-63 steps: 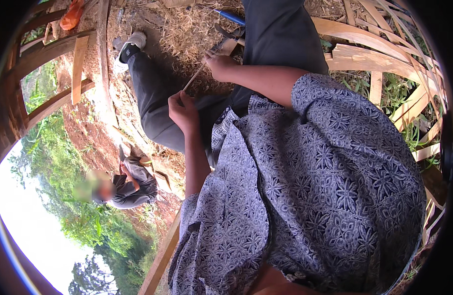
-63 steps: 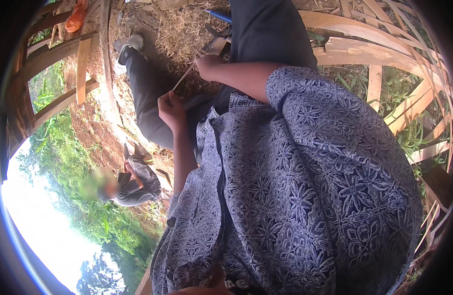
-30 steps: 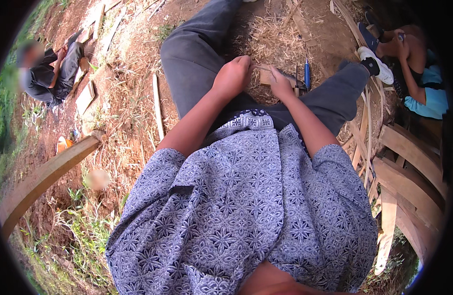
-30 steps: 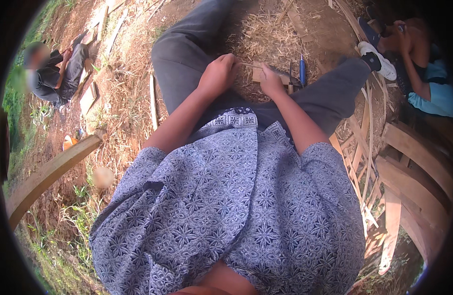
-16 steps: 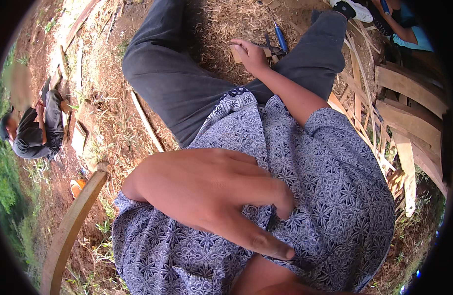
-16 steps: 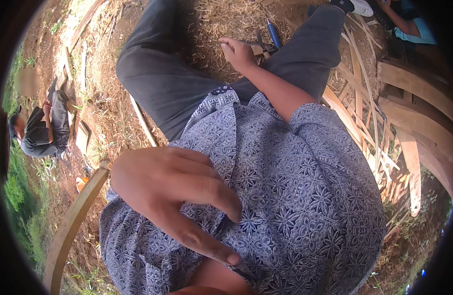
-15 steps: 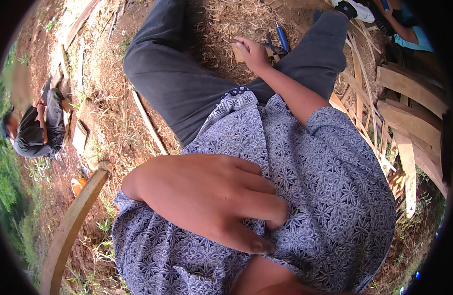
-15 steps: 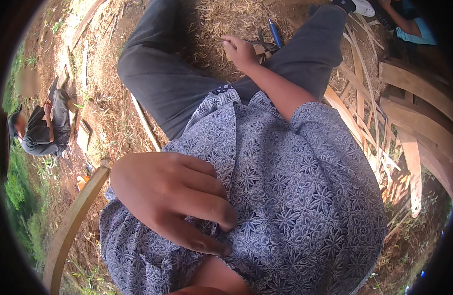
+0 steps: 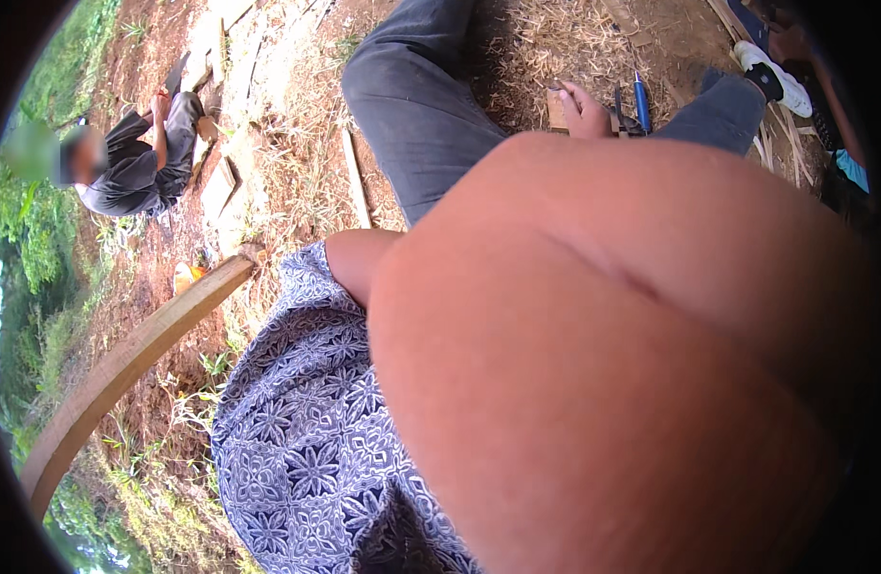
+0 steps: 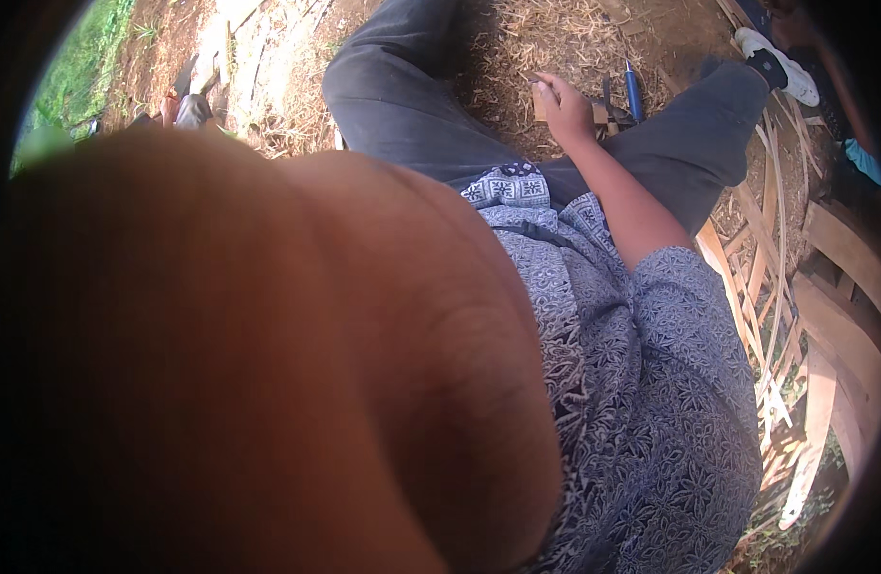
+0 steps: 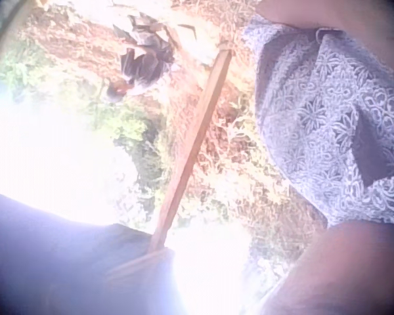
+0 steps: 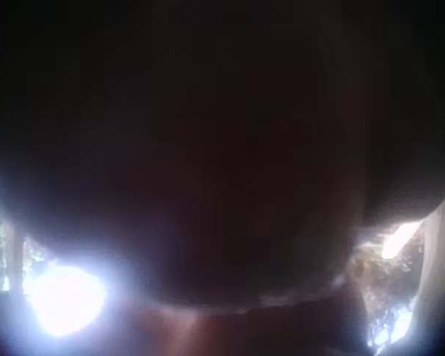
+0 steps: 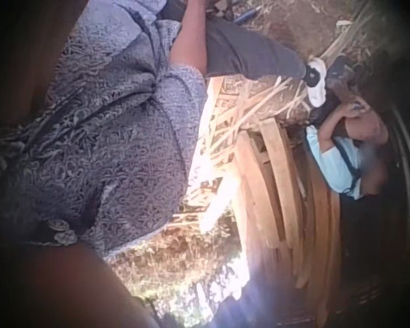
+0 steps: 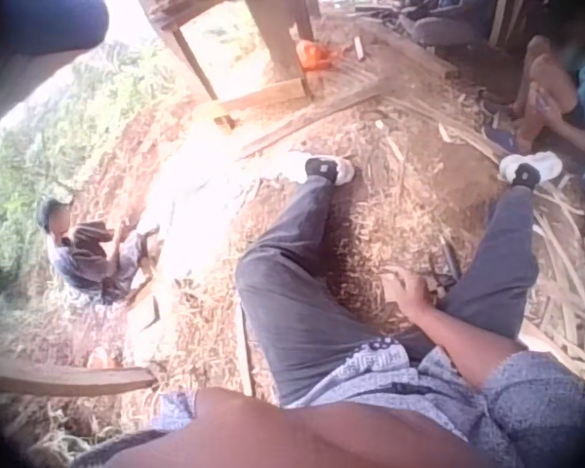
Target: The person sits on the ground and uses a knife to split thin bamboo strips into smaller pieces. They hold the bamboo with one hand and carefully guide the knife along the length of the strip to separate it.
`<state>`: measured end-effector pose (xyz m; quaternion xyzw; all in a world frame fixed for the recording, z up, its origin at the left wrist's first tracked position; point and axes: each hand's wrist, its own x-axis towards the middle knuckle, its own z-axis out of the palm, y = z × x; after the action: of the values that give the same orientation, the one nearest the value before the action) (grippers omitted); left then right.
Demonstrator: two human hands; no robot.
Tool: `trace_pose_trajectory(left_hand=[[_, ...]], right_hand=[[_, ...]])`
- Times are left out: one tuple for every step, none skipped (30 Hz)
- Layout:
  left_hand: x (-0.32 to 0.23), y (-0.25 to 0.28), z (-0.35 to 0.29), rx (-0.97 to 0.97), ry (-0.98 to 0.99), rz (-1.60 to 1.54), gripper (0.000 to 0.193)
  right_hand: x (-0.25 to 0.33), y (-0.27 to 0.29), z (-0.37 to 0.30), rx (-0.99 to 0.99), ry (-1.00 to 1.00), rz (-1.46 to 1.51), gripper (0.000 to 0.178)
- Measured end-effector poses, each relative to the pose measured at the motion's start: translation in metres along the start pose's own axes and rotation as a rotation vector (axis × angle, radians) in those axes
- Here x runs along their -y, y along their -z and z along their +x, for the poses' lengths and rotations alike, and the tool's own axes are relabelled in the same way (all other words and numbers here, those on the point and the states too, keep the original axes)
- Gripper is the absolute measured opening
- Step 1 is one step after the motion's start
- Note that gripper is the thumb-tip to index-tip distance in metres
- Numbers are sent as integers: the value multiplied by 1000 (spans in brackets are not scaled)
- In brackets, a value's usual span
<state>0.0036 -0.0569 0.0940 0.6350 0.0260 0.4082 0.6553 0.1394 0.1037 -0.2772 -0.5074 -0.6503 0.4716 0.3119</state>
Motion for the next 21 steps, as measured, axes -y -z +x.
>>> trace_pose_trajectory(left_hand=[[6, 0, 0, 47, -14, -17, 13], [8, 4, -4, 89, -15, -28, 13], [10, -1, -8, 91, -22, -21, 14], [14, 0, -10, 96, -11, -21, 14], [23, -2, -7, 105, -7, -42, 14], [25, -2, -9, 103, -20, -54, 15], [30, -1, -7, 102, -13, -68, 15], [35, 1, -5, 96, -2, -74, 15], [38, 2, -3, 86, 13, -82, 15], [39, 8, -2, 95, -2, -101, 16], [40, 12, 0, 88, -4, -105, 16], [40, 14, -1, 74, -1, -118, 16], [39, 17, 0, 65, 4, -125, 16], [40, 21, 1, 58, 1, -123, 17], [41, 25, 2, 56, -2, -124, 17], [40, 27, 3, 49, 7, -124, 17], [39, 29, 5, 50, 12, -122, 18], [40, 30, 7, 51, 16, -123, 18], [39, 31, 10, 52, 19, -132, 18], [39, 33, 12, 56, 23, -138, 18], [37, 36, 14, 56, 36, -138, 19]], right_hand=[[-2, 9, 3, -41, 15, -80, 31], [-8, 14, -2, -68, 94, -157, 30], [15, 11, -4, -13, 54, -167, 30], [26, 1, -5, -1, 75, -162, 30], [25, 0, -7, 7, 82, -147, 29], [27, 8, -7, 30, 40, -174, 31], [31, 12, -6, 60, -6, -174, 34], [33, 9, -5, 98, -46, -162, 36], [35, 3, -2, 64, -50, -102, 32], [32, 8, 2, -1, -64, -78, 29], [29, 5, 1, -51, -74, -37, 25], [26, 3, -3, -63, -65, -33, 26], [24, 0, -3, -82, -44, -27, 27], [21, -1, -4, -103, -23, -22, 27], [8, -5, -3, -167, 91, -61, 27], [9, -6, -1, -146, 14, 15, 27], [10, -6, 1, -126, -63, 90, 27], [12, -7, 2, -107, -140, 166, 28], [11, -6, 4, -127, -72, 106, 28], [11, -7, 6, -148, -5, 45, 28], [11, -9, 8, -170, 60, -18, 28]])
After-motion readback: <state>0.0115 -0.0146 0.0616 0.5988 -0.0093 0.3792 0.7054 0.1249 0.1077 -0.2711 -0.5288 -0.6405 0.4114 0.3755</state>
